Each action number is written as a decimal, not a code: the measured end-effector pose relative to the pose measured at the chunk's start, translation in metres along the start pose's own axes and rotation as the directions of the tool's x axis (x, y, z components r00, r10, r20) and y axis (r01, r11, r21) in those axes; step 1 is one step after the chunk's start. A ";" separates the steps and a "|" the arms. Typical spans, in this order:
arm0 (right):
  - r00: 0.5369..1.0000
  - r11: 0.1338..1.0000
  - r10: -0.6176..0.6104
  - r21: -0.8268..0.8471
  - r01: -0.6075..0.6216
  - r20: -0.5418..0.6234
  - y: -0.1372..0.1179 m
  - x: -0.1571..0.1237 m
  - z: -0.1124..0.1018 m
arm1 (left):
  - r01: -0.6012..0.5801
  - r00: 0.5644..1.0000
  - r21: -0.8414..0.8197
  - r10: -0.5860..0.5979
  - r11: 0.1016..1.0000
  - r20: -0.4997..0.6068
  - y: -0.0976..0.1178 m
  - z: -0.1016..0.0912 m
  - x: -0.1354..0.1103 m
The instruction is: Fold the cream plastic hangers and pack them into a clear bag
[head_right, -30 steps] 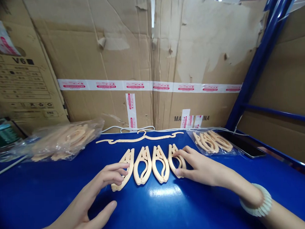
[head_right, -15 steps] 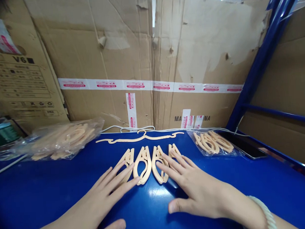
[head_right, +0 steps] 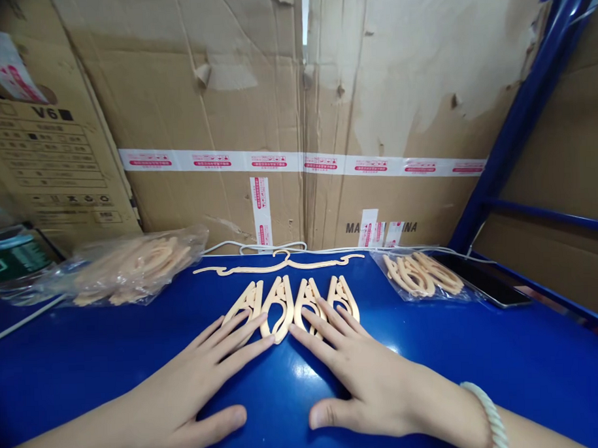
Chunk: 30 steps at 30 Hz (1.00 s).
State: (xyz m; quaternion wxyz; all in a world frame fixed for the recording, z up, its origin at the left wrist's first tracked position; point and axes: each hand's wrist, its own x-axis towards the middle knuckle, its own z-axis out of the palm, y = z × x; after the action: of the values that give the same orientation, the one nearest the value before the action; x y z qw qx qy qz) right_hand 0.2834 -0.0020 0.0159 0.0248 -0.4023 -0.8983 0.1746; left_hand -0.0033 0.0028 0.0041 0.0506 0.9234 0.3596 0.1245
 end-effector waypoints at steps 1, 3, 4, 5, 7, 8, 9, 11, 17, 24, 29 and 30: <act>1.000 1.000 -0.001 0.000 0.001 -0.005 0.000 0.002 0.000 | -0.012 1.000 -0.003 0.012 1.000 -0.012 -0.003 0.000 0.001; 1.000 1.000 -0.001 -0.002 0.001 -0.013 0.000 0.006 -0.001 | -0.028 0.999 -0.001 0.028 1.000 -0.033 -0.008 0.002 0.003; 1.000 1.000 -0.004 -0.006 0.003 -0.020 0.001 0.008 -0.001 | -0.032 0.999 0.000 0.032 0.999 -0.041 -0.011 0.002 0.003; 1.000 1.000 -0.010 -0.010 0.010 -0.028 0.002 0.011 -0.001 | -0.033 0.998 0.002 0.033 0.999 -0.049 -0.012 0.003 0.004; 0.998 0.999 -0.030 -0.016 0.029 -0.048 0.004 0.014 -0.002 | -0.033 0.997 0.002 0.033 0.999 -0.067 -0.015 0.005 0.005; 0.998 0.999 -0.038 -0.019 0.037 -0.057 0.005 0.016 -0.001 | -0.032 0.997 0.002 0.033 0.999 -0.076 -0.015 0.006 0.006; 0.997 0.999 -0.042 -0.021 0.041 -0.063 0.006 0.017 -0.001 | -0.030 0.996 0.003 0.030 1.000 -0.083 -0.015 0.007 0.006; 0.996 0.999 -0.048 -0.029 0.046 -0.070 0.007 0.019 0.000 | -0.022 0.996 0.003 0.022 1.000 -0.083 -0.015 0.007 0.007; 0.992 0.992 -0.073 -0.110 0.062 -0.100 0.010 0.020 0.002 | 0.011 0.999 0.002 -0.011 1.000 -0.051 -0.014 0.006 0.007; 0.980 0.983 -0.040 -0.185 0.003 -0.197 0.007 0.008 0.000 | 0.006 0.995 -0.008 -0.006 1.000 -0.096 -0.015 0.006 0.004; 0.986 0.985 0.031 -0.161 -0.058 -0.166 0.005 0.001 0.001 | -0.003 0.994 -0.010 0.002 1.000 -0.106 -0.013 0.004 0.004; 0.986 0.986 0.035 -0.153 -0.060 -0.163 0.004 0.000 0.000 | -0.009 0.993 -0.012 0.007 1.000 -0.120 -0.013 0.004 0.004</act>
State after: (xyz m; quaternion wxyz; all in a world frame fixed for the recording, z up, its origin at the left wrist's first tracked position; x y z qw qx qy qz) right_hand 0.2859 0.0005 0.0142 0.0609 -0.4373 -0.8945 0.0709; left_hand -0.0082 0.0153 -0.0016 0.0342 0.9153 0.3575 0.1824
